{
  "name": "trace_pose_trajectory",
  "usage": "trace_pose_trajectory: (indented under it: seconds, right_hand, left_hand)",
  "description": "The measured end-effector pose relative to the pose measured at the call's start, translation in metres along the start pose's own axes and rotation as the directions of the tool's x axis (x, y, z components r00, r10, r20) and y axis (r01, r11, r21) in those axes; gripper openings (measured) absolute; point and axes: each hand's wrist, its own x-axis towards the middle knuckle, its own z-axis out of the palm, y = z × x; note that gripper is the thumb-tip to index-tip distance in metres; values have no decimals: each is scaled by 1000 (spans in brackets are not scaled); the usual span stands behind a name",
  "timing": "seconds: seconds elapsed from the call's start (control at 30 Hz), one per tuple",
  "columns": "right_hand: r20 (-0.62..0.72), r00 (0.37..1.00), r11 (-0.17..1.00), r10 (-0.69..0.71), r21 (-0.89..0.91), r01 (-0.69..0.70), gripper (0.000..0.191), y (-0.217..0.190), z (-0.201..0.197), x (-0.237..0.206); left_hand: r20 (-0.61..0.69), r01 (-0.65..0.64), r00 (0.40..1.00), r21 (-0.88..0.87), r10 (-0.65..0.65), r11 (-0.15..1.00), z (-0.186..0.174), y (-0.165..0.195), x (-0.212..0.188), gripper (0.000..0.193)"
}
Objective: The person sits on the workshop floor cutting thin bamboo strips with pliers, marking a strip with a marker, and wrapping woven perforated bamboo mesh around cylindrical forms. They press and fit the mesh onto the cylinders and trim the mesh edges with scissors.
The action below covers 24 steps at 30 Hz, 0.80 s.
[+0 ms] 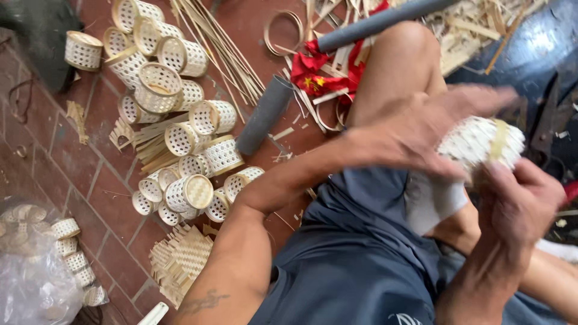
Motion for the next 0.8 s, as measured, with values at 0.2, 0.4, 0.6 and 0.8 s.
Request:
trace_pose_trajectory:
  seconds: [0.2,0.4,0.6,0.8]
  right_hand:
    - [-151,987,970,-52,228,86,8,-3,-20,-20]
    - [-164,971,963,-174,176,202,20,11,-35,-23]
    - [-147,957,951,-249,149,271,30,11,-30,-18]
    - [-155,967,926,-203,289,241,19,1,-20,-24]
  left_hand:
    - [-401,426,880,432,-254,794,-192,-158,-53,34]
    - [-449,822,568,355,-690,446,-178,-220,-123,21]
    - [-474,842,520,425,-711,332,-166,-231,-128,22]
    - [-565,786,607,531,-559,317,-180,-226,-132,38]
